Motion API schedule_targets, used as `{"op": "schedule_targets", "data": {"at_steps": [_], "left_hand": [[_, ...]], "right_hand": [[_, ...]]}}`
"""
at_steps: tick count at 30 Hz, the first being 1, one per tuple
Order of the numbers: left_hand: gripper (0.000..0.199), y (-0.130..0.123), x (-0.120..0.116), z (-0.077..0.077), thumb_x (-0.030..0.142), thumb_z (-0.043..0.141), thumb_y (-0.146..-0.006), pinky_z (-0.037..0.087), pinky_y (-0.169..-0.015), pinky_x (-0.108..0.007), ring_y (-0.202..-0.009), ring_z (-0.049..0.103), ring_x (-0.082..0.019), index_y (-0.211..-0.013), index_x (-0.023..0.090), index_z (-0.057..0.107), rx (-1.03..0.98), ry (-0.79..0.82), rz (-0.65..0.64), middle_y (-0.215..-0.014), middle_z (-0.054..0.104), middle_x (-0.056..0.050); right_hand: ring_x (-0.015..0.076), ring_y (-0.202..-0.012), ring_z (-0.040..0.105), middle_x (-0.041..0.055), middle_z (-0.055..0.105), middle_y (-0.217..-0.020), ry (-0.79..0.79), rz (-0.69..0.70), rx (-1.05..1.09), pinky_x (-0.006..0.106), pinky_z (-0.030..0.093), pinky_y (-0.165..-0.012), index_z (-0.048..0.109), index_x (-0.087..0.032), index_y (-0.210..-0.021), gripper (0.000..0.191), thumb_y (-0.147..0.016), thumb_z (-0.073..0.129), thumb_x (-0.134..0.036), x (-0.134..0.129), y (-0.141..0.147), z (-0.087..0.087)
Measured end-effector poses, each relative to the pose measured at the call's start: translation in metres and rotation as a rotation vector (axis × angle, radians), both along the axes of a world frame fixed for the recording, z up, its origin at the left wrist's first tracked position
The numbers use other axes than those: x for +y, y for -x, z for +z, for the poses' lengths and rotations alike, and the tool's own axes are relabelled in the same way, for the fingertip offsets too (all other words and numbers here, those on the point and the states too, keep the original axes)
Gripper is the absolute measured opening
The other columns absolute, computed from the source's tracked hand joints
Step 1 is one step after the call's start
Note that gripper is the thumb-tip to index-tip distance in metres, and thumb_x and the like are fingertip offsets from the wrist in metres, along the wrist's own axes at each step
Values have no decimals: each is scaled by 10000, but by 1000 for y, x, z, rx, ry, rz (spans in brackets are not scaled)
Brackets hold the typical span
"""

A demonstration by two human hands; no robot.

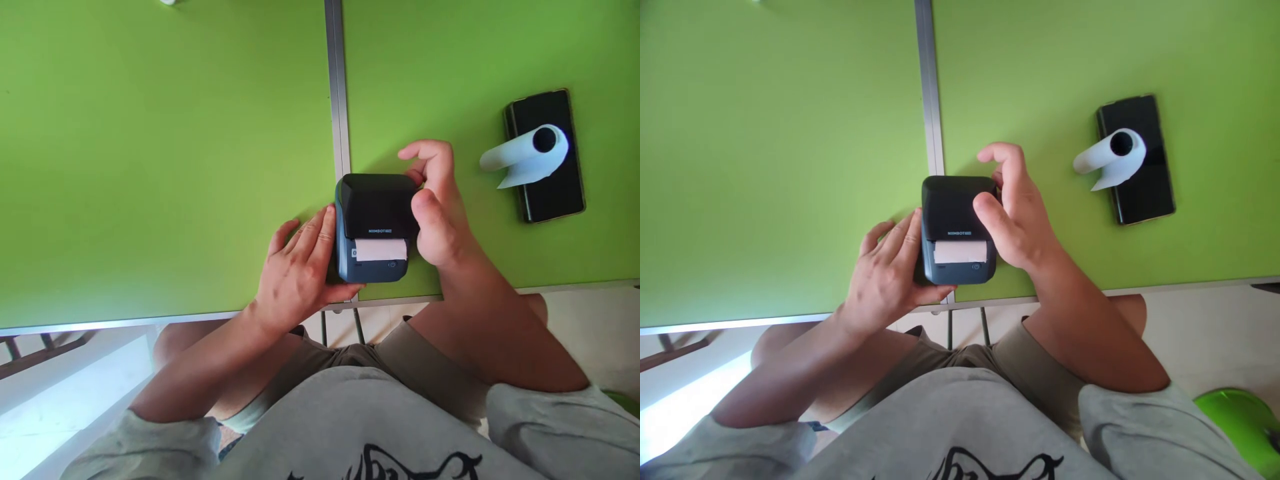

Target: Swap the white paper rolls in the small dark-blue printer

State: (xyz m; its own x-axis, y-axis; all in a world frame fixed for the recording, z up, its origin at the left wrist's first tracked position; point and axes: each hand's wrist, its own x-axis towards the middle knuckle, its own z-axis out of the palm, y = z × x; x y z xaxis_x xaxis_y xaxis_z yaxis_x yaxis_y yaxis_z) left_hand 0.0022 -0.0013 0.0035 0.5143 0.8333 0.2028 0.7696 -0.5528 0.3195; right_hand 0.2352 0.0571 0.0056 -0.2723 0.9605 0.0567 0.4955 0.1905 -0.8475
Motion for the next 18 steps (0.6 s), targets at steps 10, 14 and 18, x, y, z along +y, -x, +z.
{"op": "schedule_targets", "data": {"at_steps": [10,14,18], "left_hand": [[1027,3,1,-6,868,346,-915,367,-1134,-408,-1270,656,-303,-1535,50,366,-130,15,18,-1409,655,-220],[934,3,0,-4,792,226,-986,368,-1135,-414,-1251,656,-297,-1549,57,350,-185,42,13,-1401,655,-213],[836,4,1,-2,722,260,-1023,367,-1132,-415,-1281,633,-288,-1567,91,328,-175,59,4,-1434,637,-194]], "right_hand": [[129,-726,569,-21,555,-907,182,134,77,251,468,-529,464,-297,-1294,751,-692,872,-486,1,-16,21],[78,-501,377,-101,409,-610,-127,32,2,262,324,-469,591,-291,-1133,508,-717,871,-378,-4,-14,27],[86,-434,359,-100,431,-510,-346,-62,-87,313,370,-508,653,-273,-1001,220,-844,775,-367,-6,-6,41]]}}
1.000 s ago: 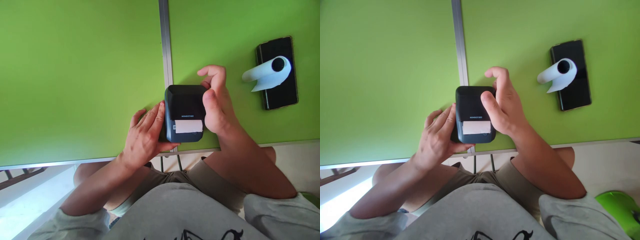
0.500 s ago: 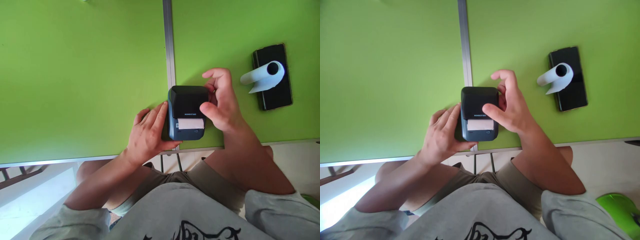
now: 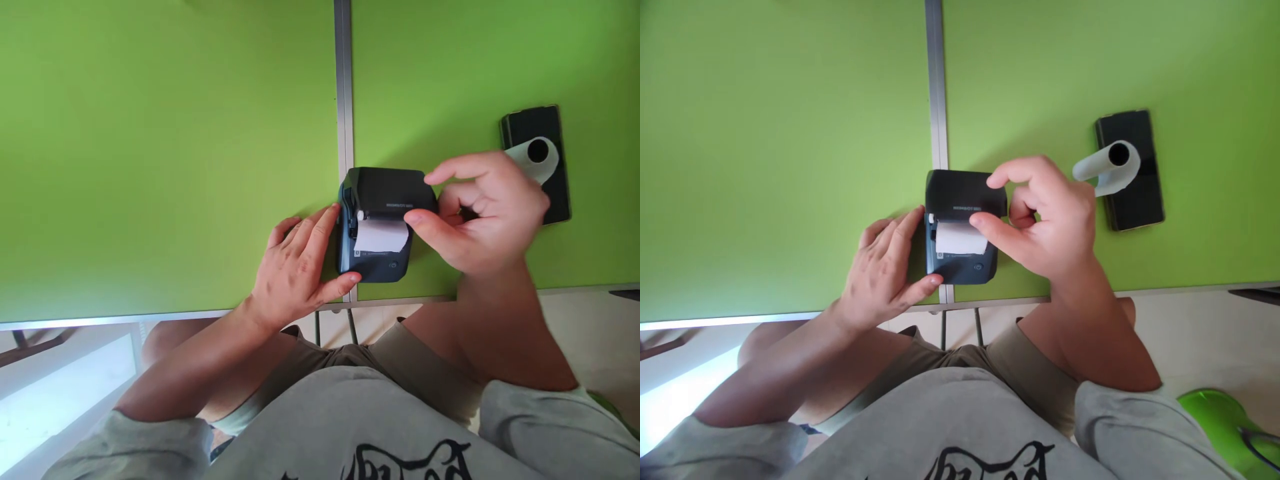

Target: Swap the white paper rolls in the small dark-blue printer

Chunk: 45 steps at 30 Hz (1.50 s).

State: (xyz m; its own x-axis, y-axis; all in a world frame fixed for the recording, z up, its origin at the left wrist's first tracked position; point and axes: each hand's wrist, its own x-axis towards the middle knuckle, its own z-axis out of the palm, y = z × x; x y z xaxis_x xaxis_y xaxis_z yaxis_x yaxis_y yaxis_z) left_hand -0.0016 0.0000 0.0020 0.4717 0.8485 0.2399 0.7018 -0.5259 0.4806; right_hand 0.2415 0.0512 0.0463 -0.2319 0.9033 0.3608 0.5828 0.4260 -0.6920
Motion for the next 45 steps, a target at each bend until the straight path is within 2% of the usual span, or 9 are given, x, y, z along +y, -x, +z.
{"op": "schedule_targets", "data": {"at_steps": [6,9,12,17,20,24,30,39,45], "left_hand": [[790,0,2,2,710,295,-1023,383,-1115,-426,-1260,635,-291,-1533,112,379,11,33,9,-1400,655,-181],[775,0,2,2,706,316,-1020,384,-1111,-427,-1273,627,-293,-1534,128,376,5,35,13,-1414,648,-176],[771,0,3,3,695,330,-1022,381,-1101,-423,-1266,630,-298,-1517,107,394,11,32,13,-1417,644,-186],[778,0,3,3,703,333,-1016,381,-1086,-425,-1226,643,-299,-1500,100,411,15,35,23,-1401,648,-187],[783,-1,3,3,713,336,-1010,381,-1088,-428,-1241,634,-303,-1509,113,399,15,38,28,-1409,642,-183],[771,-1,3,2,709,338,-1010,380,-1091,-428,-1242,635,-301,-1517,130,387,12,38,28,-1408,643,-176],[774,0,4,4,711,358,-1002,391,-1092,-447,-1258,632,-305,-1545,160,358,5,68,19,-1425,635,-175],[776,-1,4,5,717,356,-1003,387,-1084,-433,-1250,635,-302,-1518,138,389,-4,66,17,-1411,643,-180],[762,0,4,5,702,362,-1008,384,-1095,-426,-1259,632,-295,-1530,148,371,-4,58,13,-1411,643,-175]], "right_hand": [[145,-546,651,-24,644,-628,-95,-131,181,291,446,-473,671,-288,-963,89,-949,665,-375,6,10,-2],[147,-544,659,9,728,-718,-88,-99,286,285,435,-429,658,-287,-956,111,-969,625,-392,9,8,-10],[81,-494,598,32,807,-1042,-56,-20,288,265,401,-418,641,-263,-922,82,-961,623,-333,10,7,-12],[99,-527,529,-20,713,-662,-33,-4,-294,288,342,-524,708,-222,-803,154,-922,618,-260,14,21,5],[146,-622,587,4,750,-743,124,-35,-612,318,243,-545,745,-238,-811,183,-927,614,-292,16,29,18],[161,-593,542,14,733,-722,212,31,-715,324,166,-548,740,-255,-811,155,-909,638,-318,15,29,27],[115,-488,390,-12,708,-693,199,157,-688,294,160,-530,689,-259,-874,26,-873,682,-284,15,21,26],[124,-527,443,-15,663,-685,132,194,-564,302,191,-537,673,-254,-918,64,-896,620,-284,20,18,23],[64,-478,449,-55,728,-871,291,332,-58,289,340,-442,658,-268,-978,219,-792,722,-171,21,-4,41]]}}
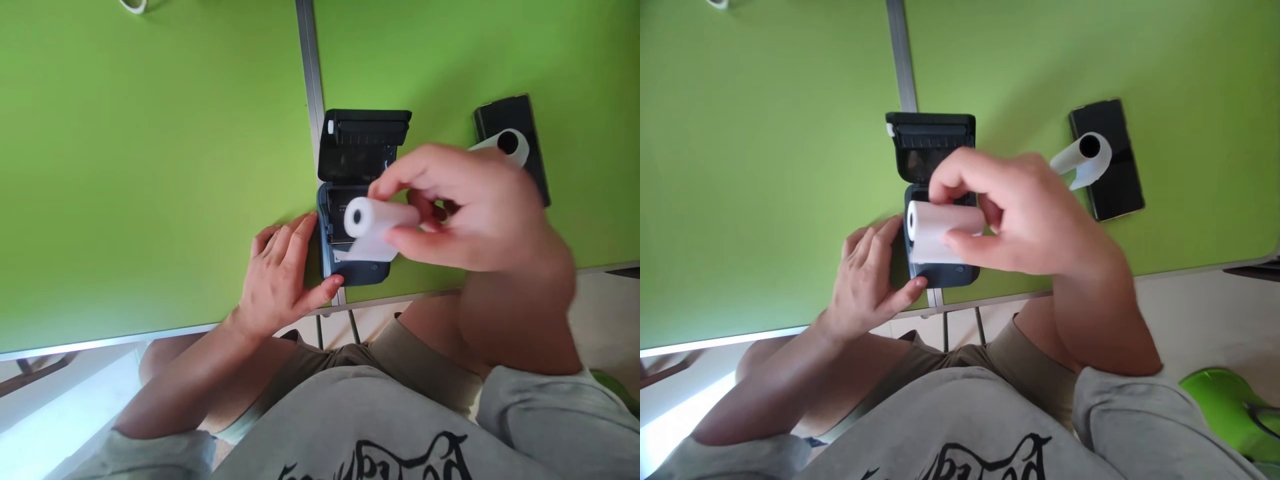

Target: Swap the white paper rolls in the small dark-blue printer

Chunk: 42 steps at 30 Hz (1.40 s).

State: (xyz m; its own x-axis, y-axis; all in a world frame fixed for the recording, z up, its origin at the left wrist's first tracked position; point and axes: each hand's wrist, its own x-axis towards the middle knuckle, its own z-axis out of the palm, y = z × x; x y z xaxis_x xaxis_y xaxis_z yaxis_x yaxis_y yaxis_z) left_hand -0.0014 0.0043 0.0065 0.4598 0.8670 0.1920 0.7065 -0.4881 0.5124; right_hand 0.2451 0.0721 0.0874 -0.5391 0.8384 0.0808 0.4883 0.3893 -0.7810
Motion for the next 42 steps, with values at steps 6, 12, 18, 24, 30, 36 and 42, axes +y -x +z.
{"op": "schedule_targets", "data": {"at_steps": [6,12,18,24,30,36,42], "left_hand": [[764,1,0,-1,708,355,-1006,391,-1092,-431,-1231,640,-291,-1531,154,374,3,4,0,-1397,649,-175],[768,1,0,-1,705,359,-1003,387,-1103,-448,-1250,631,-297,-1565,181,340,-10,35,1,-1425,635,-167],[761,1,0,0,701,357,-1007,396,-1087,-442,-1231,638,-297,-1539,156,371,-6,15,1,-1403,645,-176],[764,1,1,0,692,364,-1006,398,-1086,-452,-1234,636,-299,-1572,181,327,3,27,-6,-1410,640,-165],[763,1,1,0,694,374,-1003,403,-1082,-451,-1236,635,-299,-1573,190,323,1,22,-4,-1399,647,-156],[758,2,1,0,692,365,-1007,399,-1092,-452,-1227,638,-299,-1568,182,330,0,24,-12,-1415,636,-165],[760,2,1,0,697,364,-1005,401,-1092,-450,-1214,641,-299,-1557,174,346,-3,25,-12,-1407,640,-171]], "right_hand": [[198,-612,566,28,608,-765,340,-235,564,348,383,-424,582,-303,-963,433,-742,708,-653,19,-17,-12],[138,-498,382,-20,434,-655,87,-632,462,307,283,-403,443,-297,-842,351,-753,630,-579,19,1,-58],[130,-543,376,-28,400,-597,-47,-641,169,322,307,-513,371,-254,-654,394,-812,701,-401,11,0,-74],[180,-622,511,3,523,-648,-202,-675,-106,370,417,-633,469,-260,-720,339,-906,644,-484,11,1,-68],[210,-672,598,45,640,-710,-233,-711,-205,383,469,-648,508,-272,-812,390,-932,599,-632,15,-9,-74],[245,-890,661,90,709,-960,-334,-691,-262,406,524,-817,544,-260,-991,234,-932,647,-462,15,-10,-72],[303,-1122,671,119,686,-1210,-281,-564,-248,475,536,-965,497,-282,-1344,436,-919,587,-244,13,-8,-72]]}}
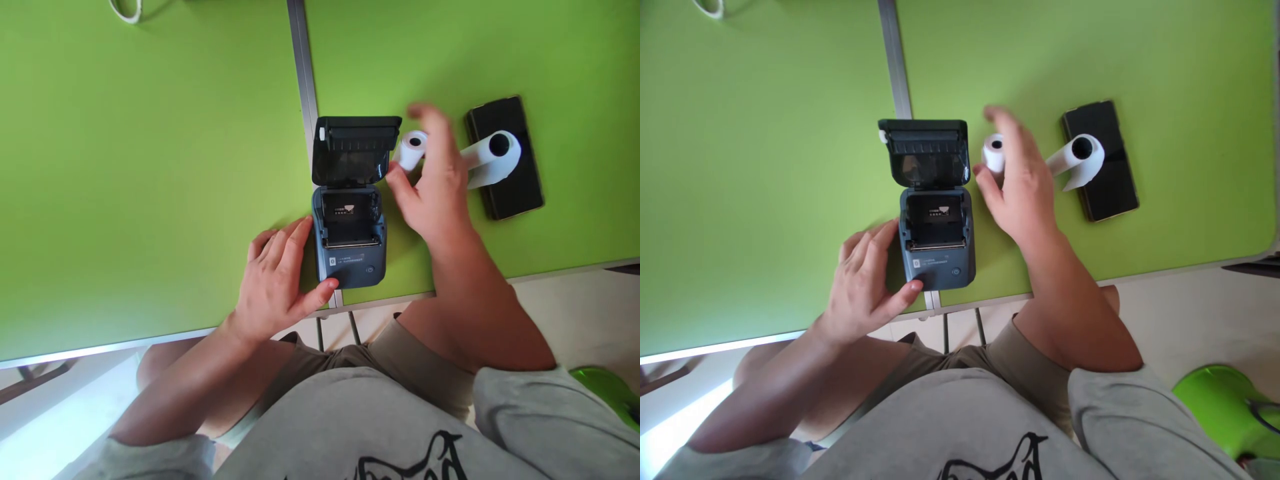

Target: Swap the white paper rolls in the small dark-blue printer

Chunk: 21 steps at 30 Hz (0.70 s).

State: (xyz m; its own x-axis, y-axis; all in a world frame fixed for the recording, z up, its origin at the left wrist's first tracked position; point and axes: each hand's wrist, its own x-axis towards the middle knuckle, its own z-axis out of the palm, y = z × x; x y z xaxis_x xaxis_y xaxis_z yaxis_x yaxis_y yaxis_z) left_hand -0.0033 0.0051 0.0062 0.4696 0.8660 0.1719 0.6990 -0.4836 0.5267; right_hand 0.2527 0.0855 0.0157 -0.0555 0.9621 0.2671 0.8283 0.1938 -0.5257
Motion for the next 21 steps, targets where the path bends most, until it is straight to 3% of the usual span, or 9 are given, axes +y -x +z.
{"op": "schedule_targets", "data": {"at_steps": [2,8,13,16,21], "left_hand": [[758,0,0,0,693,362,-1007,395,-1094,-451,-1214,640,-300,-1557,171,346,1,2,0,-1409,638,-172],[765,0,-1,0,691,354,-1012,382,-1096,-437,-1223,635,-304,-1534,132,375,5,-16,-2,-1407,637,-187],[754,0,0,0,682,364,-1011,380,-1098,-428,-1231,633,-299,-1546,151,361,6,-16,3,-1406,640,-171],[744,-1,0,0,677,356,-1016,380,-1090,-425,-1221,637,-295,-1545,154,359,4,-22,0,-1400,644,-168],[743,-2,0,0,675,356,-1019,382,-1078,-422,-1202,644,-293,-1531,136,373,4,-38,4,-1381,651,-174]], "right_hand": [[317,-1174,645,126,677,-1218,6,24,-46,490,523,-1020,561,-282,-1279,373,-911,591,-233,0,-1,0],[312,-1122,635,117,655,-1102,-48,17,-30,494,532,-989,633,-260,-1129,214,-923,580,-238,2,-4,-4],[266,-905,654,60,649,-911,-102,14,-39,436,560,-790,652,-270,-914,94,-844,637,-209,5,-4,-13],[250,-872,649,56,645,-898,-148,26,-69,417,565,-740,654,-272,-896,102,-819,637,-207,4,-3,-14],[252,-927,651,51,661,-972,-108,127,-14,439,594,-811,619,-274,-990,277,-739,608,-156,1,-6,-10]]}}
